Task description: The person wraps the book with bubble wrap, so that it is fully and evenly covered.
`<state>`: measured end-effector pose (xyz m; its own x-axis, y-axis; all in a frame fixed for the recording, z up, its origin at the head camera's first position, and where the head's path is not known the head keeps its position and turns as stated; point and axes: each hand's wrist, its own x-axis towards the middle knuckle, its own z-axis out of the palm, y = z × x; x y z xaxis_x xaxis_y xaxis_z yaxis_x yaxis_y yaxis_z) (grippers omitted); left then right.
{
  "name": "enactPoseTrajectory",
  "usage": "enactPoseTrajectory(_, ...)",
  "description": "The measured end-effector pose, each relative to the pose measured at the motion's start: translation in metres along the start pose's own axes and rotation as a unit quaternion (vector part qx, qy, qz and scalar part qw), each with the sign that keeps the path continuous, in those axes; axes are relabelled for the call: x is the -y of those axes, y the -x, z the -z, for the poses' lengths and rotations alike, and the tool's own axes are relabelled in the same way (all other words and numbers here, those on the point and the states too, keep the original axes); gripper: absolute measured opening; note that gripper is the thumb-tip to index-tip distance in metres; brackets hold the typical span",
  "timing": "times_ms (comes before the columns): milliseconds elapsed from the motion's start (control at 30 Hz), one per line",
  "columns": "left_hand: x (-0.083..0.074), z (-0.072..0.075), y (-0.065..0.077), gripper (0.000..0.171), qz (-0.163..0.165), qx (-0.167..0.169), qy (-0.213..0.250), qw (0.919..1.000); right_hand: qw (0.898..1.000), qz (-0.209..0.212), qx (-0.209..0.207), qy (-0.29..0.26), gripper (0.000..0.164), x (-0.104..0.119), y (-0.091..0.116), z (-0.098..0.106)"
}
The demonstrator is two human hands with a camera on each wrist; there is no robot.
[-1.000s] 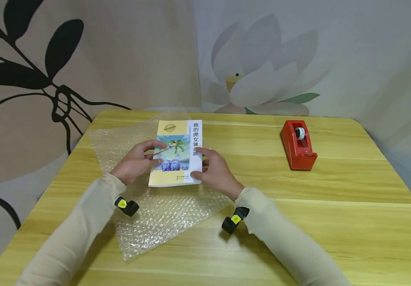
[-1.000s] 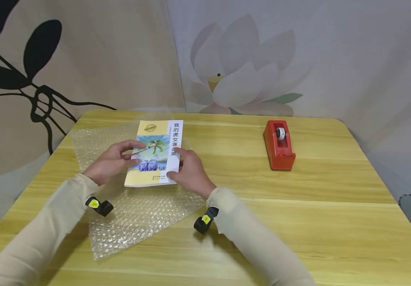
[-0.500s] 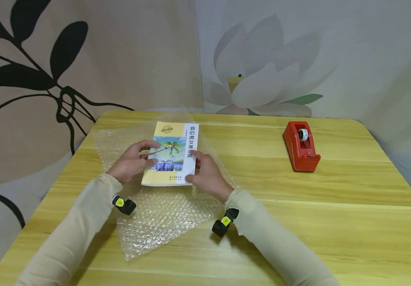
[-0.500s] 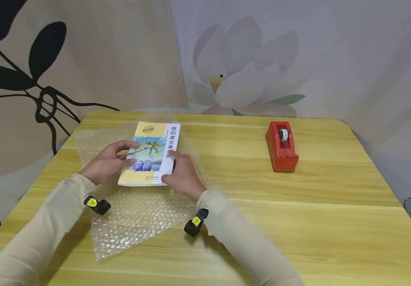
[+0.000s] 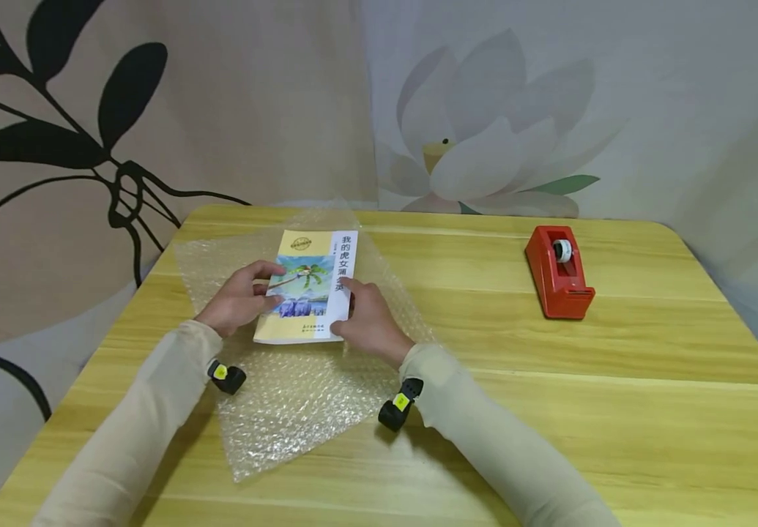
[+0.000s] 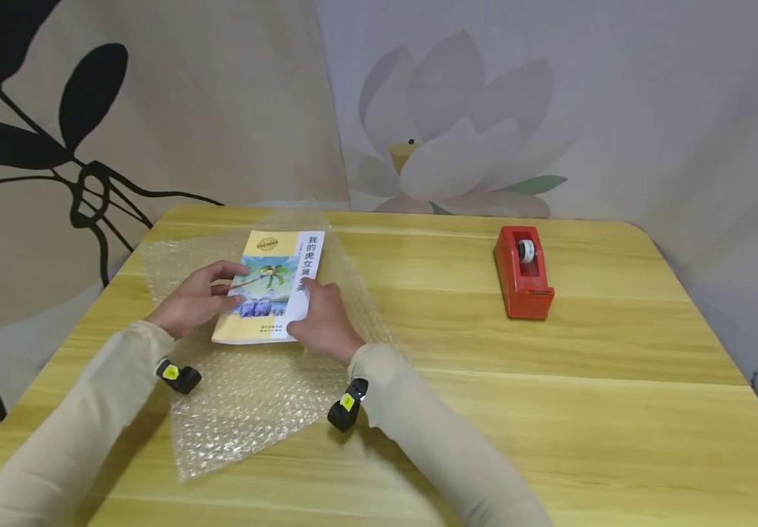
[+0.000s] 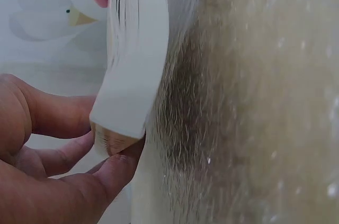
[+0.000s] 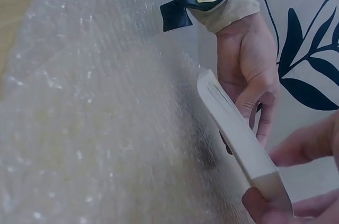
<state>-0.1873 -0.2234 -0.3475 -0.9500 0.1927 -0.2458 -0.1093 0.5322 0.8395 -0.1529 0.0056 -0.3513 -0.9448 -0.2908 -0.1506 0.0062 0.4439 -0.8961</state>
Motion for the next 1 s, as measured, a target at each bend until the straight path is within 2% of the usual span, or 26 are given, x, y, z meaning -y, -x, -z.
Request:
enactPoseTrajectory(233,0.0,0.004,-0.006,0.051,0.008,-0.003,-0.008,0.9999,1.0,-0.008,-0.002,-0.006,0.086,0.003,-0.007,-0.003)
enactPoseTrajectory(600,0.004,0.005,-0.015,0.05,0.009,-0.012,-0.045,0.9989,0.999,-0.021,-0.02,0.033,0.086,0.001,-0.017,-0.006)
enactPoseTrajectory(1000,0.006,0.008,-0.015,0.049,0.011,-0.012,-0.062,0.9979,0.997,-0.011,-0.027,0.065,0.084,0.001,-0.017,-0.01)
